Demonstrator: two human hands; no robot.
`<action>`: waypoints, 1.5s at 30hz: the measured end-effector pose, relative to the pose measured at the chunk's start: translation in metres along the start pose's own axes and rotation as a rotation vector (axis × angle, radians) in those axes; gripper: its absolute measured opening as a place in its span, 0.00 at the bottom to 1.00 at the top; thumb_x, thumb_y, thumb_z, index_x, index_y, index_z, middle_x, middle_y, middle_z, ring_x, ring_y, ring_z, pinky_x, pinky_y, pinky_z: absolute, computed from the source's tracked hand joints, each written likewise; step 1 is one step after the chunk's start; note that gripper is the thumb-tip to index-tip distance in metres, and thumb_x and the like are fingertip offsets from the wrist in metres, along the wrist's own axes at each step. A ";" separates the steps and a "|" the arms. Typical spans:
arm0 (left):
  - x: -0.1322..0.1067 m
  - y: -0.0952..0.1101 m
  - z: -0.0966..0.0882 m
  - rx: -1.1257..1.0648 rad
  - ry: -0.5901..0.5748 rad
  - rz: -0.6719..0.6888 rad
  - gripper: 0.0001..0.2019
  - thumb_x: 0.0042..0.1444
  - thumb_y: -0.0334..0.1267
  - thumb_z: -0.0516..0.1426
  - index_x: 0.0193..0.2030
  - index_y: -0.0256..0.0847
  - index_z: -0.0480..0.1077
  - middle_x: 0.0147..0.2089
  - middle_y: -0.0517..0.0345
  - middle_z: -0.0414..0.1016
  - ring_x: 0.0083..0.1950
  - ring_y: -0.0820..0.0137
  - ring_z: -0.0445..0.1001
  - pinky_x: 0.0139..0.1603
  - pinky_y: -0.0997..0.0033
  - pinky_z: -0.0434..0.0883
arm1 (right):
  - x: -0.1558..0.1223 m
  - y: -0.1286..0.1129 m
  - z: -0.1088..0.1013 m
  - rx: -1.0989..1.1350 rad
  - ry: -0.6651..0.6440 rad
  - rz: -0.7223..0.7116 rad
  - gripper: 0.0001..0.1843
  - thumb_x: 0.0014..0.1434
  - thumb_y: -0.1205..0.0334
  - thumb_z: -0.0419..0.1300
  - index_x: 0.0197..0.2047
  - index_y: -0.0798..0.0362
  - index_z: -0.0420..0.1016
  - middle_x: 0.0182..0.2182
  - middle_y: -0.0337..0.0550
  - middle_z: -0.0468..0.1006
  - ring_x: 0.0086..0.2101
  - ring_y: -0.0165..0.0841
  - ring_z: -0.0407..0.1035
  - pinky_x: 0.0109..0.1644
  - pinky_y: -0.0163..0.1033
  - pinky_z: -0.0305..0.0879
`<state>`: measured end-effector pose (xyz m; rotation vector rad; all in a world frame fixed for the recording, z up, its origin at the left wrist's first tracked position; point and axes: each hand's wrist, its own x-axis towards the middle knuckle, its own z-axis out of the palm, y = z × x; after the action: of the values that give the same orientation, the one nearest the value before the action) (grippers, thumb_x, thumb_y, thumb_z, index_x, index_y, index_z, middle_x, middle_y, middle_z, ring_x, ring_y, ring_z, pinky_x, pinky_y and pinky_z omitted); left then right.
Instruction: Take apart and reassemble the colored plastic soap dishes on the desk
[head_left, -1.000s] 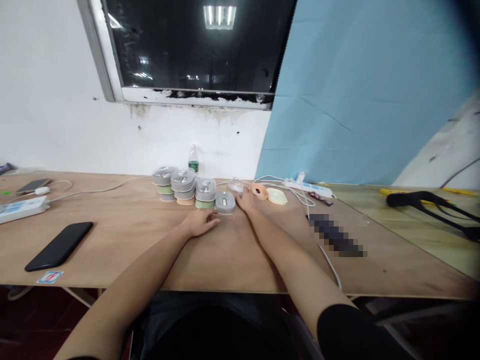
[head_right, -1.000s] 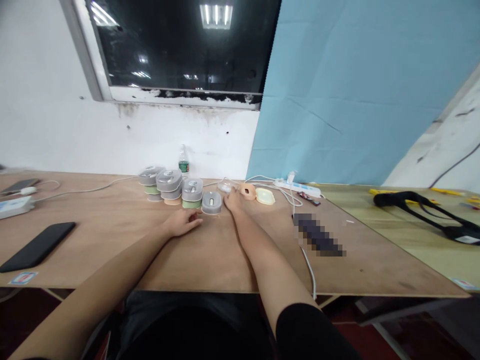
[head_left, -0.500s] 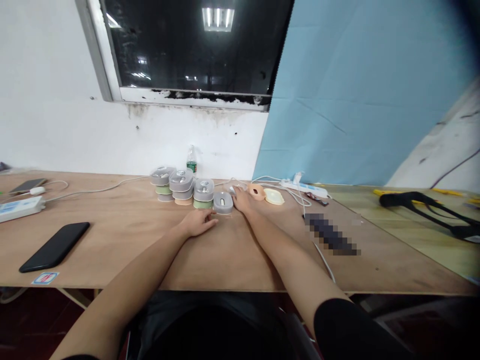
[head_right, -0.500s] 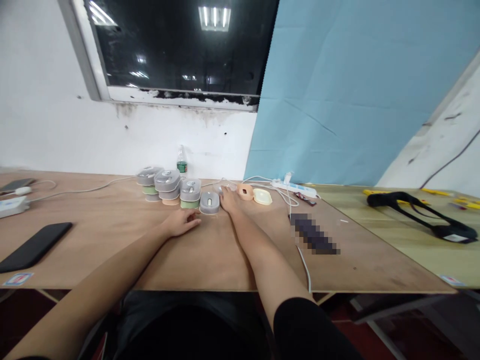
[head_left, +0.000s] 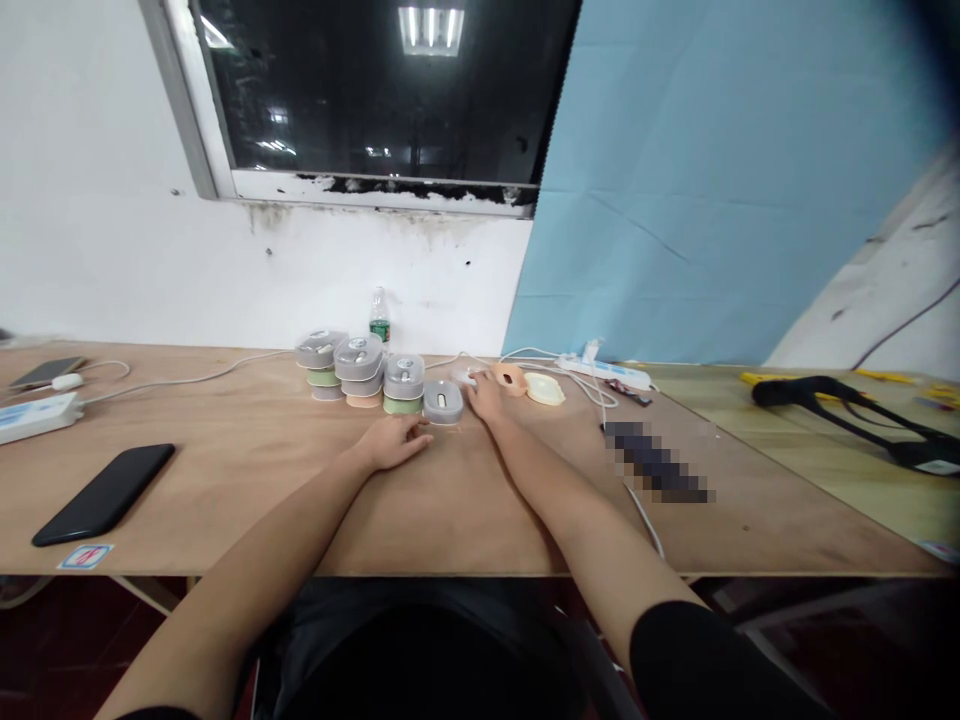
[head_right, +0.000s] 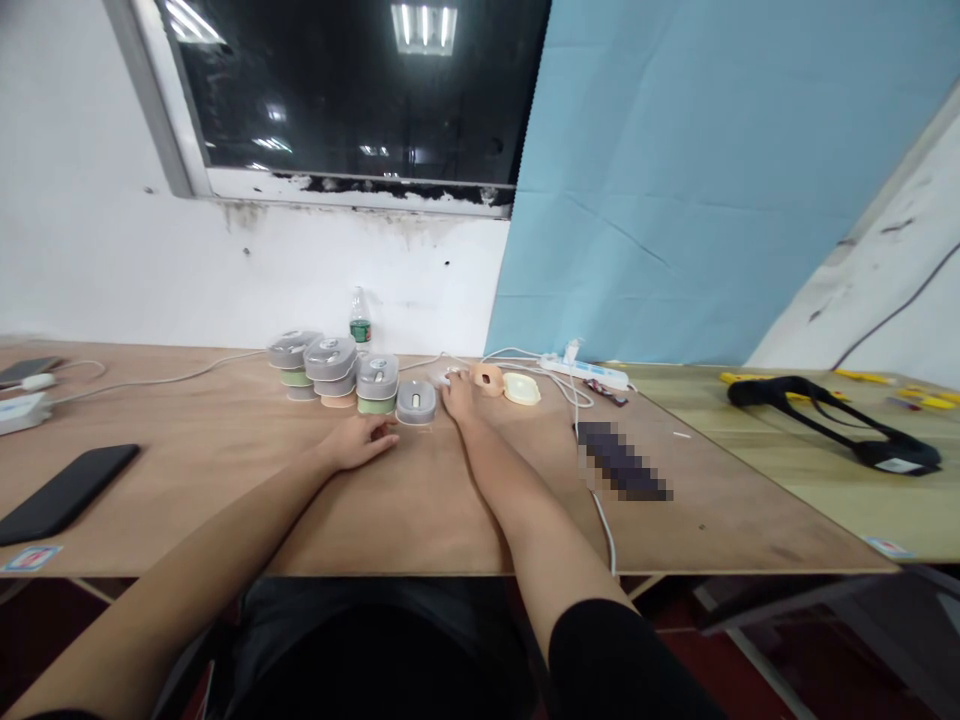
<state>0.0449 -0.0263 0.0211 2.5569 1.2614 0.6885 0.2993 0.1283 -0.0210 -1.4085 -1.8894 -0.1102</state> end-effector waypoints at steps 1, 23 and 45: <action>0.000 0.000 0.000 0.001 0.001 -0.001 0.20 0.60 0.50 0.51 0.53 0.41 0.69 0.38 0.56 0.78 0.38 0.65 0.75 0.37 0.69 0.67 | 0.000 0.001 0.000 0.011 0.002 -0.022 0.17 0.57 0.69 0.53 0.49 0.59 0.72 0.47 0.53 0.71 0.50 0.40 0.64 0.56 0.43 0.59; -0.001 0.002 -0.003 -0.018 -0.003 0.011 0.21 0.61 0.50 0.50 0.54 0.41 0.68 0.39 0.56 0.78 0.37 0.66 0.75 0.38 0.68 0.67 | -0.025 -0.041 -0.039 0.134 0.055 -0.147 0.20 0.65 0.55 0.48 0.55 0.56 0.70 0.50 0.52 0.73 0.52 0.40 0.64 0.59 0.45 0.59; -0.002 0.002 0.004 0.044 0.022 0.054 0.33 0.60 0.52 0.51 0.69 0.43 0.49 0.53 0.49 0.70 0.45 0.64 0.72 0.45 0.66 0.68 | -0.047 -0.092 -0.060 0.063 0.036 -0.148 0.21 0.66 0.50 0.46 0.38 0.53 0.74 0.34 0.47 0.77 0.39 0.36 0.68 0.46 0.37 0.59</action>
<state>0.0470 -0.0296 0.0183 2.6353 1.2316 0.7091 0.2572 0.0270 0.0253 -1.2166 -1.9484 -0.1453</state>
